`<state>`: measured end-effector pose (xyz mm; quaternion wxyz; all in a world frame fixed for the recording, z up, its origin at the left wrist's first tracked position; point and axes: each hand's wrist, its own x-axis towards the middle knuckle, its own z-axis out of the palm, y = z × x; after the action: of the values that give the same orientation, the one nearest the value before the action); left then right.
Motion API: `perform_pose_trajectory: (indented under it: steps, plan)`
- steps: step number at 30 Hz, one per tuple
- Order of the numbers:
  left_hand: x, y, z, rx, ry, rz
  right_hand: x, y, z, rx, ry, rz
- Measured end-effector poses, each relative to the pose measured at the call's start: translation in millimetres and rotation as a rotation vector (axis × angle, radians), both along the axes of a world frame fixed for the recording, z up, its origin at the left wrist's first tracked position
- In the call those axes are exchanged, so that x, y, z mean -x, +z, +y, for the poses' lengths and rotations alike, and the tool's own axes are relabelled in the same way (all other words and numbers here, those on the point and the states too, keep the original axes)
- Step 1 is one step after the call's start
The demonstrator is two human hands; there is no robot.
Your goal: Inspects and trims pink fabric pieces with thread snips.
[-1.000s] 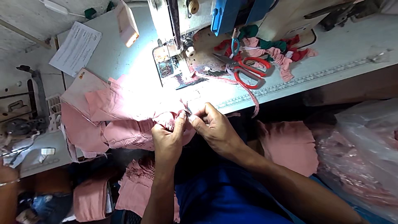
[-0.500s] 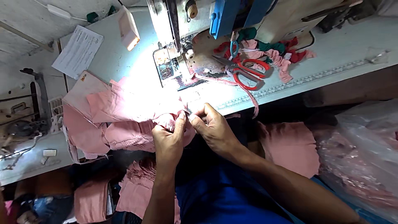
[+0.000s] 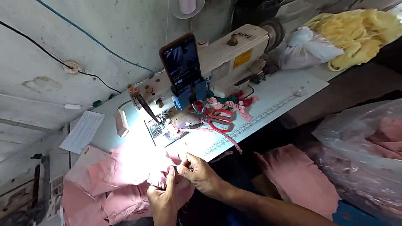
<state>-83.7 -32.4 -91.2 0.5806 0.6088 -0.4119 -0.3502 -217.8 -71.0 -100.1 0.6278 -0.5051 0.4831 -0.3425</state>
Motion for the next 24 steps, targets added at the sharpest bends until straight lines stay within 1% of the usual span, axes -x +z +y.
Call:
perform_pose_trajectory:
  steps: [2, 7, 10, 12, 15, 16, 17, 20, 22, 24]
  plan:
    - [0, 0, 1, -0.006, 0.005, 0.013, 1, -4, -2, -0.044, 0.024, -0.070]
    - [1, 0, 3, -0.002, 0.018, -0.001, 3, 8, 3, 0.005, 0.045, 0.181]
    - [4, 0, 4, -0.015, 0.040, -0.032, 3, 9, 5, 0.052, 0.032, 0.244]
    - [5, 1, 5, -0.013, 0.036, -0.042, 2, 5, 4, 0.037, 0.015, 0.137]
    - [2, 2, 5, -0.010, 0.037, -0.029, 0, -5, 0, -0.092, 0.021, -0.212]
    - [1, 2, 5, -0.005, 0.040, -0.007, 1, -6, -1, -0.107, 0.046, -0.254]
    - [-1, 1, 5, 0.000, 0.045, 0.016, 3, -4, -2, -0.093, 0.084, -0.226]
    - [-5, 0, 4, 0.015, 0.066, 0.075, 11, 8, -2, 0.077, 0.169, 0.070]
    - [-4, 0, 5, 0.008, 0.059, 0.062, 9, 10, -1, 0.252, 0.129, 0.242]
    - [-5, -2, 6, 0.001, 0.042, 0.042, 7, 9, -4, 0.393, 0.090, 0.352]
